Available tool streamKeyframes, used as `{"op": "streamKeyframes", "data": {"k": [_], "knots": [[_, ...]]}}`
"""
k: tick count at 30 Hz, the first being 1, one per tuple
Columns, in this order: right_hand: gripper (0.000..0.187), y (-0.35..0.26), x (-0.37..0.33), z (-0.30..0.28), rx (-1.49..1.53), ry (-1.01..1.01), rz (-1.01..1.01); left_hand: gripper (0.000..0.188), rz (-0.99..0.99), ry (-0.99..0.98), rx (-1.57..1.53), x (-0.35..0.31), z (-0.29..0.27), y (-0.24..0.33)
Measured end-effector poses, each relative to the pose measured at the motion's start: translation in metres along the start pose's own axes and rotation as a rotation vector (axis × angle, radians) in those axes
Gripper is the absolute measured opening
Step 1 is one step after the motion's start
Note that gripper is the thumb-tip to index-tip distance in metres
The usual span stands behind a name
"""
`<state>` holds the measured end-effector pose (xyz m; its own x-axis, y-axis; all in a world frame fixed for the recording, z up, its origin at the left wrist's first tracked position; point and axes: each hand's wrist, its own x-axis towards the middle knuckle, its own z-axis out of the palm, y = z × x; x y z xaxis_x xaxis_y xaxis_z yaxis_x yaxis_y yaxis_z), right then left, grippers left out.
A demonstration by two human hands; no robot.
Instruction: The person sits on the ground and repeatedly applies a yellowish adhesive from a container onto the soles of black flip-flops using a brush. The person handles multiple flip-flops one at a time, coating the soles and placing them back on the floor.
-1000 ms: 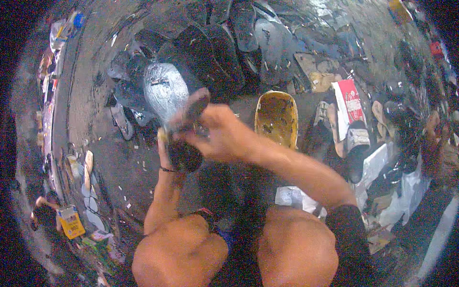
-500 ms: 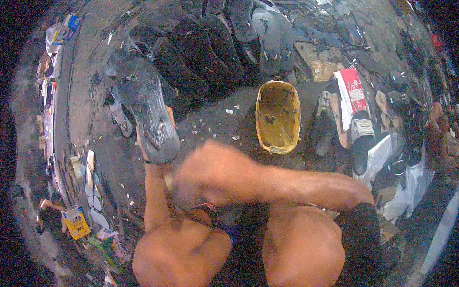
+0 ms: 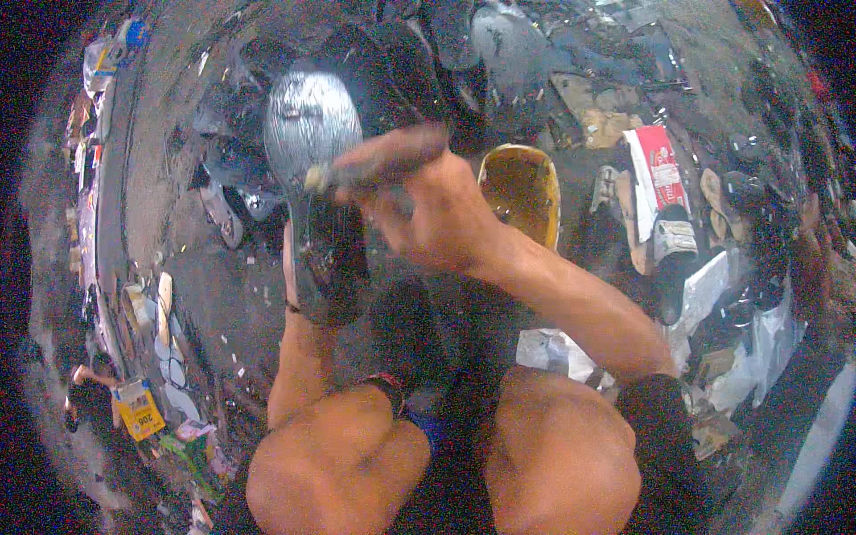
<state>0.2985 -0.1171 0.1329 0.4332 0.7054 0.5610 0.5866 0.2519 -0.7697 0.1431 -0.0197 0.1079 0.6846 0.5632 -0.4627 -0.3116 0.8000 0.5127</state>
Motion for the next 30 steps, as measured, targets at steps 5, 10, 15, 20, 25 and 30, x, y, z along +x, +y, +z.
{"op": "streamKeyframes", "data": {"k": [5,10,15,20,25,30], "knots": [[0.03,-0.055,-0.039,0.005,0.124,-0.461,-0.165,0.039,-0.004,-0.259,-0.139,0.025,-0.049,0.042],[0.016,-0.032,-0.045,-0.028,0.038,-0.094,0.262,0.03,0.016,-0.288,-0.159,0.054,0.009,0.062],[0.02,-0.021,-0.1,-0.07,-0.151,-0.036,0.478,0.03,0.02,-0.357,-0.014,0.156,0.074,0.061],[0.021,-0.022,-0.131,-0.088,-0.289,0.089,0.619,0.032,0.111,0.175,-0.125,0.221,0.119,0.087],[0.023,-0.016,-0.157,-0.11,-0.419,0.177,0.74,0.053,0.354,-0.158,0.27,0.103,-0.028,0.023],[0.026,-0.014,-0.158,-0.081,-0.378,0.176,0.74,0.065,0.347,0.336,1.188,-0.082,-0.234,0.003]]}}
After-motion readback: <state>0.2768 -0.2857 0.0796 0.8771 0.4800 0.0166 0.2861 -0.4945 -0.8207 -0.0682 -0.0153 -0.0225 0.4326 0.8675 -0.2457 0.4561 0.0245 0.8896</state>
